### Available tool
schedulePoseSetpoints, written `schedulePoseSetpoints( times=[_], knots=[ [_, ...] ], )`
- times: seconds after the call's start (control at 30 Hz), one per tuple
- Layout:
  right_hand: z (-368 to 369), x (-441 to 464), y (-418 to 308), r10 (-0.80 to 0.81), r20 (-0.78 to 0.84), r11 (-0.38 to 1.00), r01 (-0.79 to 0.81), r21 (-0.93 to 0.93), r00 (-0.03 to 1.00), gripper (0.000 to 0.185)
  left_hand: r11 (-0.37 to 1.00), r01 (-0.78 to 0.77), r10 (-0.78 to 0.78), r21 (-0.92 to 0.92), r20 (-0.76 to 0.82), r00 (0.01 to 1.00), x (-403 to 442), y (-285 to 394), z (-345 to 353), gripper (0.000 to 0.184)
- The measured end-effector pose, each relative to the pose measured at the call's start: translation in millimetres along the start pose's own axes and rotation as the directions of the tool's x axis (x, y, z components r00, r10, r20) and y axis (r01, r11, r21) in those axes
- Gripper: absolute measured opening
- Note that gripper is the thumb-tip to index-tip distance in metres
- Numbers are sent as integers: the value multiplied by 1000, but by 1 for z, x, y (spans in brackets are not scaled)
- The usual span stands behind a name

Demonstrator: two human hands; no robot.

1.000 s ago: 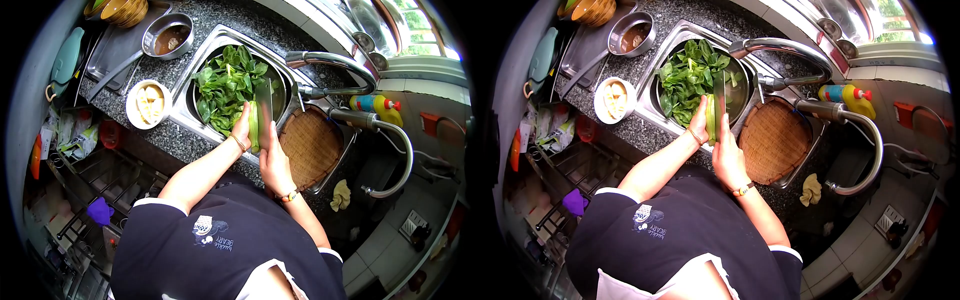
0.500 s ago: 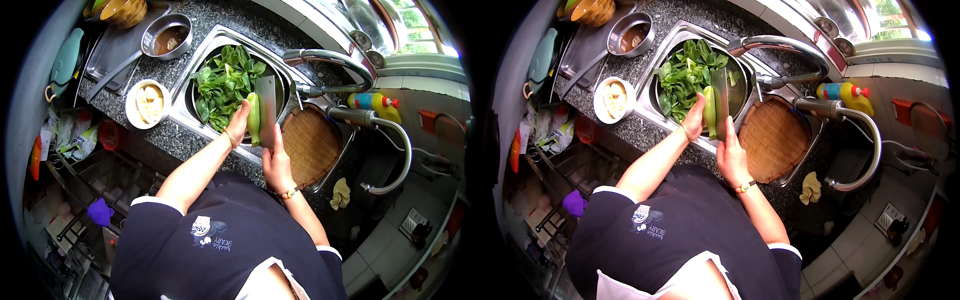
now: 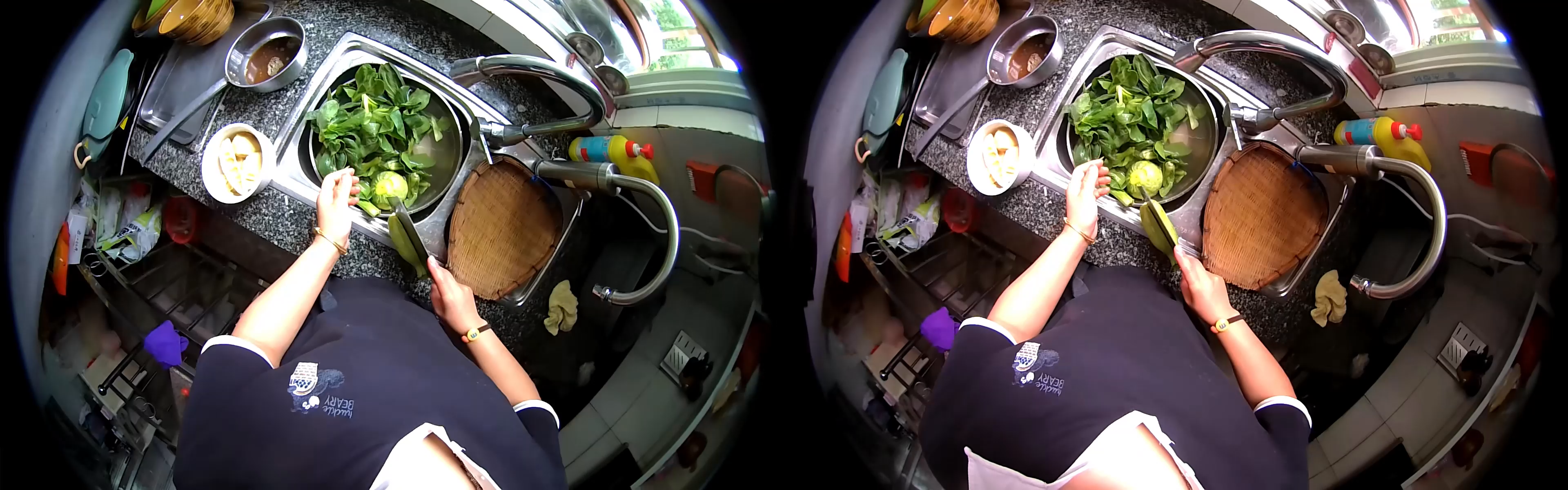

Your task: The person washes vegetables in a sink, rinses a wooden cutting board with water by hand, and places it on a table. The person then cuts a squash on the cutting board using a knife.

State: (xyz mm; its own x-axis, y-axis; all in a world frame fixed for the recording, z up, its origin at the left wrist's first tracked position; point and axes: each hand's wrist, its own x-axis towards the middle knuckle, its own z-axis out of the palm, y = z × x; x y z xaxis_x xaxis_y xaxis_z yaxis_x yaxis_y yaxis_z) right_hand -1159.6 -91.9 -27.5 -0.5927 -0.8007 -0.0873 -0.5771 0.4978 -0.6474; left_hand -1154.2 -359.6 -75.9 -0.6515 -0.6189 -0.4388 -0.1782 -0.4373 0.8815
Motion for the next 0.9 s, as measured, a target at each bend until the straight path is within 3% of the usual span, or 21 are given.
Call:
schedulePoseSetpoints(
  times=[0.1, 0.23, 0.43, 0.5, 0.53, 0.57, 0.63, 0.7, 0.83, 0.87, 0.9],
  knots=[
    [0, -10, -10, -53, -91, 998, 49, -43, 994, 70, 999, -12, 13, 33, -29, 1000, -8, -7, -6, 25],
    [7, -20, -15, 26, 23, 998, -25, -55, 999, 70, 999, -24, 26, 27, -74, 997, -11, -20, -17, 26],
    [12, -28, -21, 80, 13, 996, -79, -34, 997, 67, 1000, 8, -8, -5, -60, 998, -25, -21, -22, 27],
    [13, -27, -23, 23, -158, 999, -28, -30, 987, 66, 999, 41, -43, -27, -48, 998, -29, -22, -19, 27],
    [14, -31, -20, 135, -17, 991, -135, 25, 991, 65, 999, 37, -38, -39, -26, 999, -30, -24, -19, 26],
    [16, -34, -18, 124, -20, 992, -123, 21, 992, 65, 992, 39, -43, -123, -36, 998, -35, -20, -12, 24],
    [19, -30, -13, 154, -32, 988, -154, -2, 988, 65, 964, 203, -204, -173, 11, 979, -39, -21, -2, 23],
    [15, -24, -15, 220, -58, 974, -216, 70, 974, 66, 930, 230, -207, -288, 106, 973, -50, -29, 13, 22],
    [-11, 4, -37, 345, -67, 912, -317, 259, 936, 61, 911, 345, -250, -224, 362, 898, -61, -29, 32, 56],
    [-9, 13, -34, 227, -189, 945, -169, 279, 955, 60, 914, 353, -246, -199, 421, 873, -63, -23, 37, 65],
    [-5, 23, -35, 118, -310, 955, -23, 295, 943, 59, 878, 368, -217, -306, 431, 876, -66, 2, 48, 81]
  ],
)
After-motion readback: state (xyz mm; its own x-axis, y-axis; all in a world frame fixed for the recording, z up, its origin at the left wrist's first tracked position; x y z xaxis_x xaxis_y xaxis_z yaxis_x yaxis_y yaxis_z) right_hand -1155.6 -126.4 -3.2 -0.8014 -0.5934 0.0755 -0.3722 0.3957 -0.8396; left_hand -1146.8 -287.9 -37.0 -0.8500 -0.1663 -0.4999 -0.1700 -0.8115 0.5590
